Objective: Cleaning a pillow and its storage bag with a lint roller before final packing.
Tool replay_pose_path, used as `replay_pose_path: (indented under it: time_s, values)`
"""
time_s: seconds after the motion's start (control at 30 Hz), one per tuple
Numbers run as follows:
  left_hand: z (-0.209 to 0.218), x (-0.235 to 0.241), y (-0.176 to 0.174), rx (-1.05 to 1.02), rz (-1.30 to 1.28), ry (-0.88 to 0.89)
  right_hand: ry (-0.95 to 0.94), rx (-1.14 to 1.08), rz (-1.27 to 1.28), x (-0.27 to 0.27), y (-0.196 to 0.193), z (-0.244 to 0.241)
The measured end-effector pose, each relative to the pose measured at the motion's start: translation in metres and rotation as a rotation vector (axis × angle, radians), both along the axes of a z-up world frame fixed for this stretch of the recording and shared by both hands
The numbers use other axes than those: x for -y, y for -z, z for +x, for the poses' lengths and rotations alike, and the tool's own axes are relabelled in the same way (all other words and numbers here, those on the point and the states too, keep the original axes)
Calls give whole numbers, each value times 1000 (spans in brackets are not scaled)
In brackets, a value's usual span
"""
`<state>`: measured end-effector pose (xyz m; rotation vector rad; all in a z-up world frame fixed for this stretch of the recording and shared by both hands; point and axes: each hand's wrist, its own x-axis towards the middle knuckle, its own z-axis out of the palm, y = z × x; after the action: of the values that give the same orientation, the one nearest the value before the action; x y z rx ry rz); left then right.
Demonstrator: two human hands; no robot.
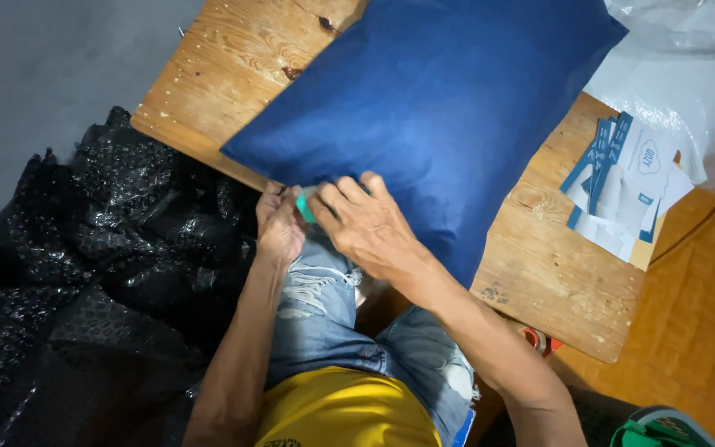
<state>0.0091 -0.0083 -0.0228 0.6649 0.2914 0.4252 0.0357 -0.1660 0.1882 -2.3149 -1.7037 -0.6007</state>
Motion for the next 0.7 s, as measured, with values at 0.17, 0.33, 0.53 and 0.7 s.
replay_pose_path:
  time_s: [0.17,0.33,0.53,0.7]
  values:
    - [-12,8,-51,13,-74,41,-15,23,-140,15,60,-15]
    - [-5,4,-24,-3,-31,18,46,-28,-58,16,9,-27]
    - [-10,7,-21,-18,-11,24,105,-29,-153,40,62,-43]
    - [-16,37,-43,-73,116,15,90,-99,-170,42,9,-56]
